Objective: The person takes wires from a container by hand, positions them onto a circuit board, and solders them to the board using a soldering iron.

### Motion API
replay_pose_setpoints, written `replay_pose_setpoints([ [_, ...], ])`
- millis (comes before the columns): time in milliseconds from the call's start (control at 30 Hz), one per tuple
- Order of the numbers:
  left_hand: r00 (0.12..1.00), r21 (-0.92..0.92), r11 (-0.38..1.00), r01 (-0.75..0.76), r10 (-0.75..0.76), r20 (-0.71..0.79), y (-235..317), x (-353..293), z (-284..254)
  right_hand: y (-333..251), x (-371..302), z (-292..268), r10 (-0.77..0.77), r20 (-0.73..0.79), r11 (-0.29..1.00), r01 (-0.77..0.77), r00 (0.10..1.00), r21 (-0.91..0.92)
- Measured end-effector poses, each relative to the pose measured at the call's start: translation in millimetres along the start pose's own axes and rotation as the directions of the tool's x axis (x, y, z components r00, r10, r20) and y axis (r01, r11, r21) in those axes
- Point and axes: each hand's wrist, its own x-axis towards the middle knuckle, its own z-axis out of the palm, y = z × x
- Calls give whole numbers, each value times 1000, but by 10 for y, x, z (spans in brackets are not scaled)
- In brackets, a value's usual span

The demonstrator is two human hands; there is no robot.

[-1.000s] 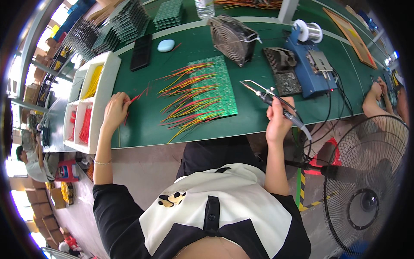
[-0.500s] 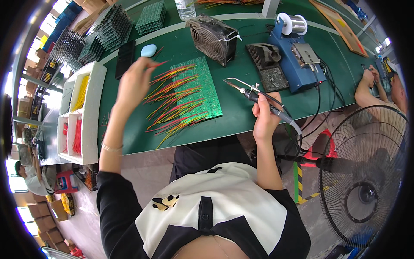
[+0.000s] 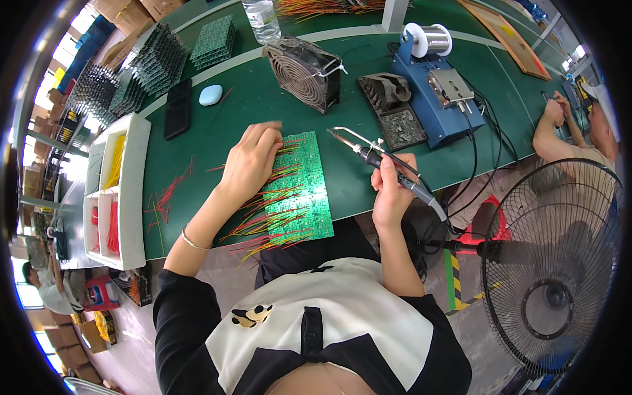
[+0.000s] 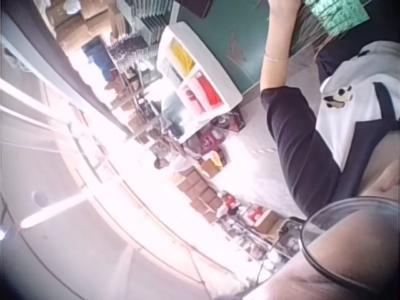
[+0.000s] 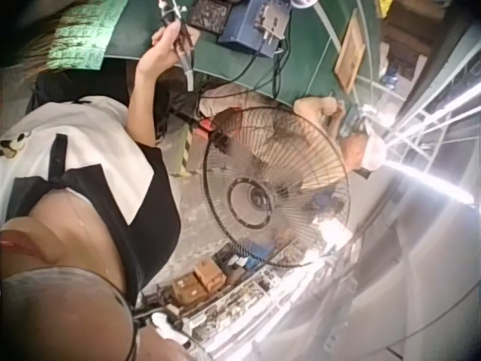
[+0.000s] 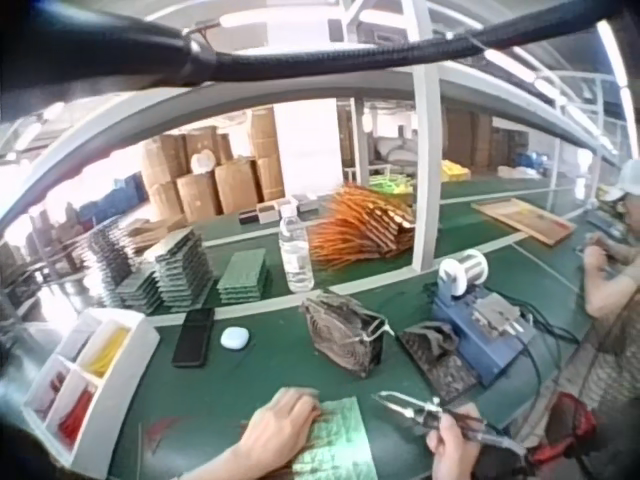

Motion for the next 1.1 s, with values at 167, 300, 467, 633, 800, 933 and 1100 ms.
replay_pose_setpoints([
  [167, 990, 33, 999, 3, -8, 144, 91, -7, -14, -52, -48, 43, 35, -2, 998, -35, 999, 43],
  [300, 993, -31, 994, -105, 106, 51, 85, -35, 72, 36, -162, -38, 14, 149, 1000, -12, 989, -12],
  [467, 994, -80, 991, -107, 107, -3, 52, -83, 70, 4, -187, -68, 62, 93, 994, -70, 994, 89],
  [633, 998, -123, 990, -65, 64, -15, 35, -89, 64, 43, -215, -93, 22, 139, 999, -28, 990, 43],
  [800, 997, -147, 986, -77, 74, -25, 16, -98, 85, 58, -212, -71, 1, 121, 1000, -1, 993, 0],
  [933, 995, -124, 987, -103, 102, -19, -2, -121, 95, 79, -216, -76, -24, 161, 996, 38, 987, -81],
  [1100, 994, -121, 987, -108, 107, -18, 3, -130, 93, 88, -220, -75, -33, 172, 996, 47, 984, -76],
])
